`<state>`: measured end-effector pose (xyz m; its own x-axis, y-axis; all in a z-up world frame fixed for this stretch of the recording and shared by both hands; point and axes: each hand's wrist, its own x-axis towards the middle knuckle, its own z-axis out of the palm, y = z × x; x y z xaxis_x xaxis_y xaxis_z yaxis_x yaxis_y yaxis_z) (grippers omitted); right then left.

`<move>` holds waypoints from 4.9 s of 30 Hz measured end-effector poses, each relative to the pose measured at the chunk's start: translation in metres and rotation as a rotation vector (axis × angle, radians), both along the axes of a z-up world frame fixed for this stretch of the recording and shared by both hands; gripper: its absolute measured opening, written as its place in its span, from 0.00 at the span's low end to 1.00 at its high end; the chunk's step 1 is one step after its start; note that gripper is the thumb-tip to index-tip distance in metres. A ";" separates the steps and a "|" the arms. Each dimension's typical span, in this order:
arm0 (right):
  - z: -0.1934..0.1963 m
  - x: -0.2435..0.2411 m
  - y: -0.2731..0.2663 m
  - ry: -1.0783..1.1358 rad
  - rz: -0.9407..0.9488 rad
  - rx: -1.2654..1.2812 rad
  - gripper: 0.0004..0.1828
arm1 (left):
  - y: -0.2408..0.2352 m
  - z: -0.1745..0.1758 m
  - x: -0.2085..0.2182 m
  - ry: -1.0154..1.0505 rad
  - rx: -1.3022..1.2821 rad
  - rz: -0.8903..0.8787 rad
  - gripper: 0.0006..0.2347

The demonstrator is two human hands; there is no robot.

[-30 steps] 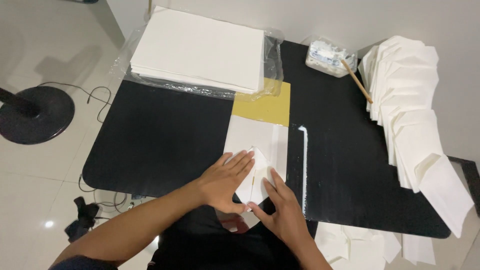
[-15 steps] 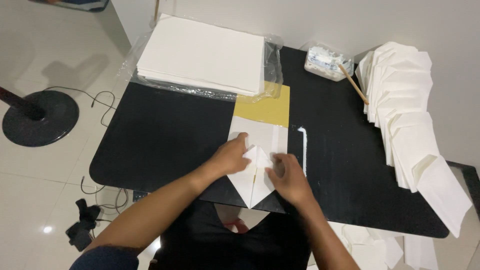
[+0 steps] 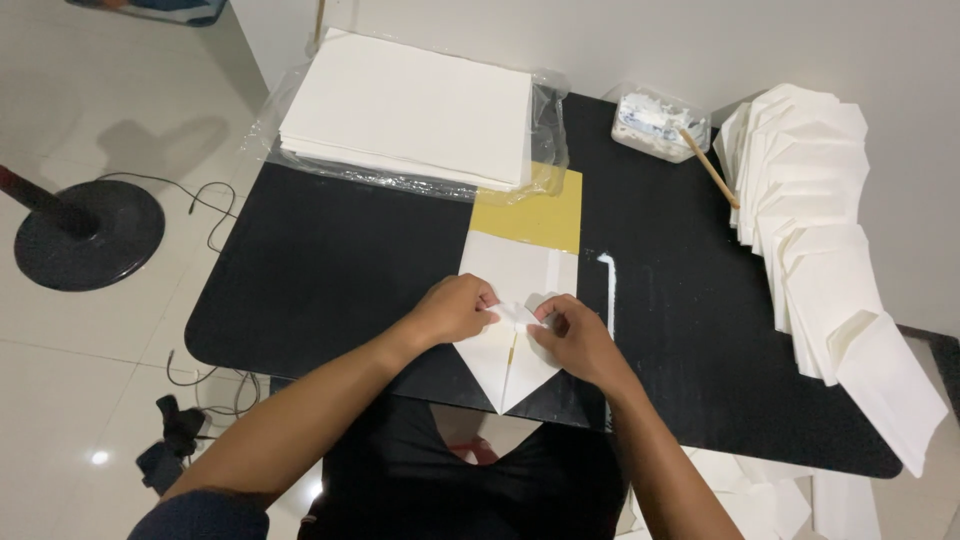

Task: The person applies glue to a white sheet of paper using a brush, then folds the paper over a yellow rectangular block to adhere it. They smooth the paper with their hands and continue applying glue to the edges before folding and pressing the paper around the block.

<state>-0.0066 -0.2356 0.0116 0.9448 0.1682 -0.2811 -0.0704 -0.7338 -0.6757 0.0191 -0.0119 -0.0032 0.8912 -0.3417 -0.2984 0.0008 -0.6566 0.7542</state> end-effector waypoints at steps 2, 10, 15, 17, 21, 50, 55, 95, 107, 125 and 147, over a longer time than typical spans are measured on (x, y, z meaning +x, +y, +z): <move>-0.002 0.000 -0.001 -0.010 -0.010 0.016 0.15 | 0.002 -0.006 0.004 0.006 -0.037 0.019 0.13; -0.013 -0.006 -0.005 -0.151 0.072 0.096 0.12 | 0.007 -0.020 -0.016 -0.290 -0.104 -0.110 0.08; -0.021 -0.026 -0.016 -0.406 0.250 -0.011 0.12 | 0.023 -0.025 -0.028 -0.699 0.056 -0.402 0.08; -0.027 -0.032 -0.015 -0.503 0.275 -0.018 0.14 | 0.026 -0.035 -0.029 -0.768 0.058 -0.444 0.09; -0.017 -0.042 -0.011 -0.722 0.368 -0.070 0.16 | 0.029 -0.037 -0.032 -0.801 0.027 -0.507 0.13; -0.056 -0.128 0.000 -0.666 0.443 -0.229 0.39 | 0.025 -0.046 -0.092 -0.869 0.018 -0.639 0.37; -0.086 -0.155 0.004 -0.838 0.361 -0.409 0.27 | 0.019 -0.044 -0.122 -1.085 0.090 -0.526 0.18; -0.043 -0.093 0.032 -0.339 -0.289 -0.022 0.33 | -0.010 -0.046 -0.087 -0.537 -0.182 -0.059 0.06; -0.024 0.030 -0.104 -0.604 -0.598 0.114 0.21 | 0.013 -0.036 -0.075 -0.344 -0.347 -0.211 0.14; 0.025 0.210 -0.161 -0.884 -0.378 0.101 0.16 | 0.004 -0.050 -0.032 -0.232 0.065 -0.276 0.09; 0.054 0.219 -0.173 -0.925 -0.462 0.204 0.10 | 0.006 -0.069 -0.026 -0.459 -0.050 -0.218 0.07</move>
